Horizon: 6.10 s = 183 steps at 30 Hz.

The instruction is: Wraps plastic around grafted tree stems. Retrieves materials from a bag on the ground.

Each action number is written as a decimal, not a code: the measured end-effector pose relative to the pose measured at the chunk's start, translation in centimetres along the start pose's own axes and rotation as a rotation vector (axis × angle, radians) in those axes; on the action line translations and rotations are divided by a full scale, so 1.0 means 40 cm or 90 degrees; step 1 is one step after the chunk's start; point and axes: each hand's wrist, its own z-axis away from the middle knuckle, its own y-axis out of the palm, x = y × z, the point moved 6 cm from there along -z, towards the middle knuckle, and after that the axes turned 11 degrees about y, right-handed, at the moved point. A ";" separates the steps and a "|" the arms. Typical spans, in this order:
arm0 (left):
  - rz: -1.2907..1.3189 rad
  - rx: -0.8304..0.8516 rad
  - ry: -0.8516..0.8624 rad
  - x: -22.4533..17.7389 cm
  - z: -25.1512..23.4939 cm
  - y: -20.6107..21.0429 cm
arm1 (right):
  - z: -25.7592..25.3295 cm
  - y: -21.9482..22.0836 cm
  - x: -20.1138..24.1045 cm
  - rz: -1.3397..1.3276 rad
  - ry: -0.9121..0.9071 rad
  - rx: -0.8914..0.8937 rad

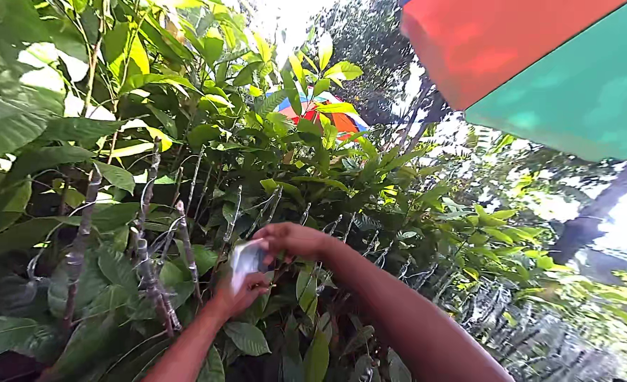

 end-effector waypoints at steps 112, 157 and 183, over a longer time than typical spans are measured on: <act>0.028 -0.072 -0.002 -0.138 -0.052 -0.077 | 0.087 -0.094 0.009 0.186 -0.083 -0.098; 0.320 -0.380 -0.087 -0.120 -0.040 -0.173 | 0.014 0.055 -0.046 0.365 -0.180 -0.240; 0.425 -0.381 -0.044 -0.112 -0.052 -0.135 | 0.034 0.003 -0.051 0.168 -0.212 -0.524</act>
